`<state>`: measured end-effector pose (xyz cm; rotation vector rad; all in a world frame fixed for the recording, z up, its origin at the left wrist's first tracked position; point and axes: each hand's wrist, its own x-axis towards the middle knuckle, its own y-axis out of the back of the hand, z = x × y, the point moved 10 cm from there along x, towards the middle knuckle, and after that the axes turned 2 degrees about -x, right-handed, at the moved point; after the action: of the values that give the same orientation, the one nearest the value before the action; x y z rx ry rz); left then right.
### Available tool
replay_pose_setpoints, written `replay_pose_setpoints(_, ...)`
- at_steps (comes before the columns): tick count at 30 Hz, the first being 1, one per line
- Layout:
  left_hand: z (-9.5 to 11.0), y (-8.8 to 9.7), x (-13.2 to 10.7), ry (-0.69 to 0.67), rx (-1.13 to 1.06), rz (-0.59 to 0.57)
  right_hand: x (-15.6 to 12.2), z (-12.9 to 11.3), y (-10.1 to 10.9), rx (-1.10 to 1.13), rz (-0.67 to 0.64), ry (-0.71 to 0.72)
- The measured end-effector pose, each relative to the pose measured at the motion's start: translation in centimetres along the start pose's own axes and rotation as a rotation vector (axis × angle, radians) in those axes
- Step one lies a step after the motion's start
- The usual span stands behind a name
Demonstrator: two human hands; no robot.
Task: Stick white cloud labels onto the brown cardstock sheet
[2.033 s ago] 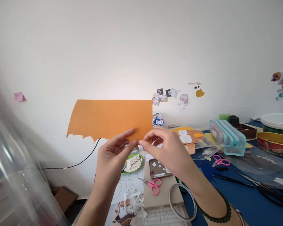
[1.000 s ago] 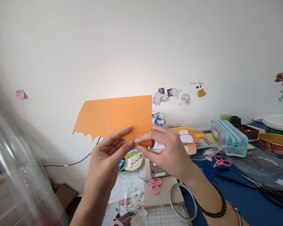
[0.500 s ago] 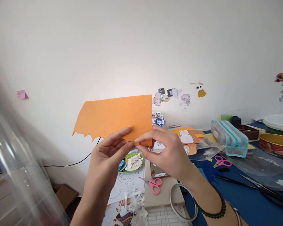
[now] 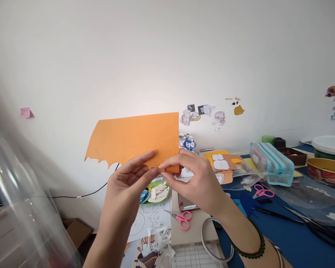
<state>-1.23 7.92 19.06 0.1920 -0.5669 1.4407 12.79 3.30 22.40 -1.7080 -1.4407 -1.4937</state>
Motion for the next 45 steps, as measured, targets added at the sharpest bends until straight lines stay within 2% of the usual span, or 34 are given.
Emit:
replay_pose_setpoints(4, -0.1, 0.1, 0.1, -0.010, -0.007, 0.000, 0.0, 0.3, -0.1, 0.008, -0.012, -0.012)
replay_pose_setpoints(12, 0.5, 0.2, -0.1, -0.080, 0.068, 0.021, -0.2, 2.3, 0.0, 0.126, 0.046, -0.146)
replay_pose_setpoints(21, 0.8, -0.3, -0.3, -0.210, 0.150, -0.002, -0.8, 4.5, -1.2, 0.252, 0.040, -0.395)
replay_pose_setpoints(28, 0.9, -0.5, -0.4, -0.254, 0.214, 0.020, -1.0, 5.9, -1.8, 0.337, 0.009, -0.505)
replay_pose_setpoints(31, 0.8, 0.5, 0.0, -0.227, 0.223, 0.081, -1.0, 6.6, 0.0, 0.378, 0.063, -0.553)
replay_pose_setpoints(34, -0.4, 1.2, 1.1, -0.155, 0.240, 0.107, -0.9, 7.2, 4.0, 0.398, 0.250, -0.532)
replay_pose_setpoints(36, -2.6, 0.4, 2.1, -0.032, 0.321, -0.003, -1.1, 7.4, 6.6, 0.400, 0.363, -0.498)
replay_pose_setpoints(38, -5.7, -0.9, 2.7, 0.128, 0.447, -0.202, -1.3, 7.5, 8.3, 0.402, 0.430, -0.482)
replay_pose_setpoints(41, -8.9, -2.1, 2.5, 0.291, 0.534, -0.458, -1.4, 7.4, 9.6, 0.402, 0.460, -0.475)
replay_pose_setpoints(45, -11.2, -3.1, 1.0, 0.427, 0.590, -0.741, -1.3, 7.4, 10.4, 0.381, 0.450, -0.472)
